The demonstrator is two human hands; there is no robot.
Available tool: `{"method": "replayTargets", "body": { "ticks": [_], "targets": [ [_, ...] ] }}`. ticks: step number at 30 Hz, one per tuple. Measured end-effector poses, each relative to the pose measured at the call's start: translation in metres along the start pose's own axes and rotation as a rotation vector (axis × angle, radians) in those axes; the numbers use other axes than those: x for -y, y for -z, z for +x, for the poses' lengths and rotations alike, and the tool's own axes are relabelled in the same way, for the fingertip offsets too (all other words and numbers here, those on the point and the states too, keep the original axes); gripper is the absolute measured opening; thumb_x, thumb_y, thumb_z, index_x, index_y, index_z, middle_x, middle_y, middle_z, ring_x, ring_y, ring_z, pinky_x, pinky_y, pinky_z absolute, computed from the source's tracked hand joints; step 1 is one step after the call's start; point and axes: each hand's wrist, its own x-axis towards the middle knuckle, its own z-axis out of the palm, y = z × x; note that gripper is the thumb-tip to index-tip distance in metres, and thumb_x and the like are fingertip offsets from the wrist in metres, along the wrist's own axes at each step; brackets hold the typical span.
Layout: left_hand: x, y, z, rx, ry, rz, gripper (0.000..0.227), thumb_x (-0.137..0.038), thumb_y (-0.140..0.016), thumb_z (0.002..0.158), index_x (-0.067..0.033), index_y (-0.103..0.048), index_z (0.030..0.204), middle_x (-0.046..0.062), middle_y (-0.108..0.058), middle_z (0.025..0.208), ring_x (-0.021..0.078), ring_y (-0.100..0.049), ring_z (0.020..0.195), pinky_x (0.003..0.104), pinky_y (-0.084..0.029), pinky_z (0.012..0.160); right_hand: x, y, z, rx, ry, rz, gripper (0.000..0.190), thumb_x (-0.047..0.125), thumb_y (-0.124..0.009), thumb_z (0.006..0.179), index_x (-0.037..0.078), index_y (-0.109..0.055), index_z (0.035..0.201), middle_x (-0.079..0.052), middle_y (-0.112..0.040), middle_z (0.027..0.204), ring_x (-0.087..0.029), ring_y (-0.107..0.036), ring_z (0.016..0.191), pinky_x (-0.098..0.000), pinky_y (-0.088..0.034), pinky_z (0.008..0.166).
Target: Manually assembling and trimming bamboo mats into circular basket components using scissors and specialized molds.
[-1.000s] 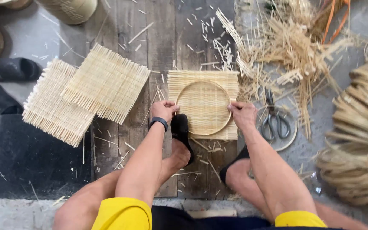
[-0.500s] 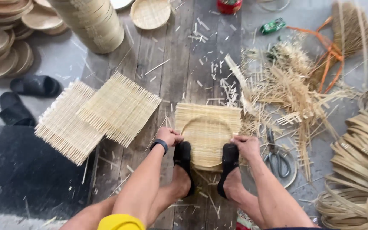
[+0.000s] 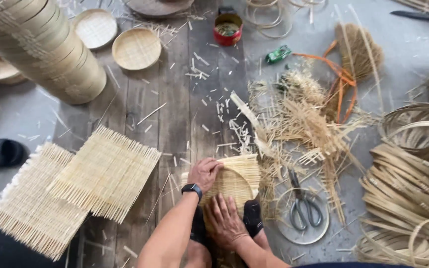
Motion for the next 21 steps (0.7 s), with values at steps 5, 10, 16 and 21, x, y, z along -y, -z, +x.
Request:
{"method": "replayTargets", "body": {
  "ticks": [5, 10, 16, 21],
  "targets": [
    [0.018, -0.015, 0.022, 0.029, 0.067, -0.058, 0.029, -0.039, -0.058, 0.097, -0.0209, -0.077, 0.108, 0.005, -0.069, 0.120, 0.0288, -0.064, 0.112, 0.042, -0.053, 0.093, -0.060, -0.067, 0.013, -0.115, -0.018, -0.001, 0.055, 0.031, -0.064, 0.087, 0.010, -0.058, 0.138, -0.022, -0.051, 0.142, -0.040, -0.040, 0.140, -0.0627, -0.027, 0.114],
    [0.008, -0.009, -0.003, 0.062, -0.017, -0.040, 0.027, -0.038, -0.056, 0.096, -0.0235, -0.075, 0.107, 0.009, -0.067, 0.125, 0.0340, -0.064, 0.110, 0.046, -0.054, 0.086, -0.115, 0.020, 0.067, -0.320, -0.249, 0.414, 0.038, 0.017, -0.069, 0.089, 0.007, -0.067, 0.126, -0.014, -0.066, 0.133, -0.034, -0.054, 0.128, -0.0471, -0.045, 0.106],
    [0.013, -0.018, 0.018, 0.313, 0.332, 0.054, 0.041, -0.057, -0.046, 0.098, -0.0303, -0.072, 0.115, 0.008, -0.074, 0.111, 0.0337, -0.069, 0.104, 0.046, -0.054, 0.085, -0.156, -0.044, 0.075, 0.051, -0.533, 0.426, 0.028, 0.032, -0.064, 0.105, 0.008, -0.074, 0.094, -0.013, -0.074, 0.092, -0.032, -0.071, 0.090, -0.0448, -0.056, 0.085],
    [0.066, -0.049, 0.030, 0.425, 0.507, -0.118, 0.057, -0.062, -0.052, 0.091, -0.0178, -0.074, 0.118, 0.012, -0.079, 0.110, 0.0296, -0.075, 0.102, 0.042, -0.057, 0.087, -0.164, -0.067, 0.070, 0.073, -0.637, 0.944, 0.026, 0.029, -0.057, 0.104, 0.020, -0.078, 0.118, -0.015, -0.070, 0.109, -0.029, -0.070, 0.089, -0.0383, -0.056, 0.077]
  ]
}}
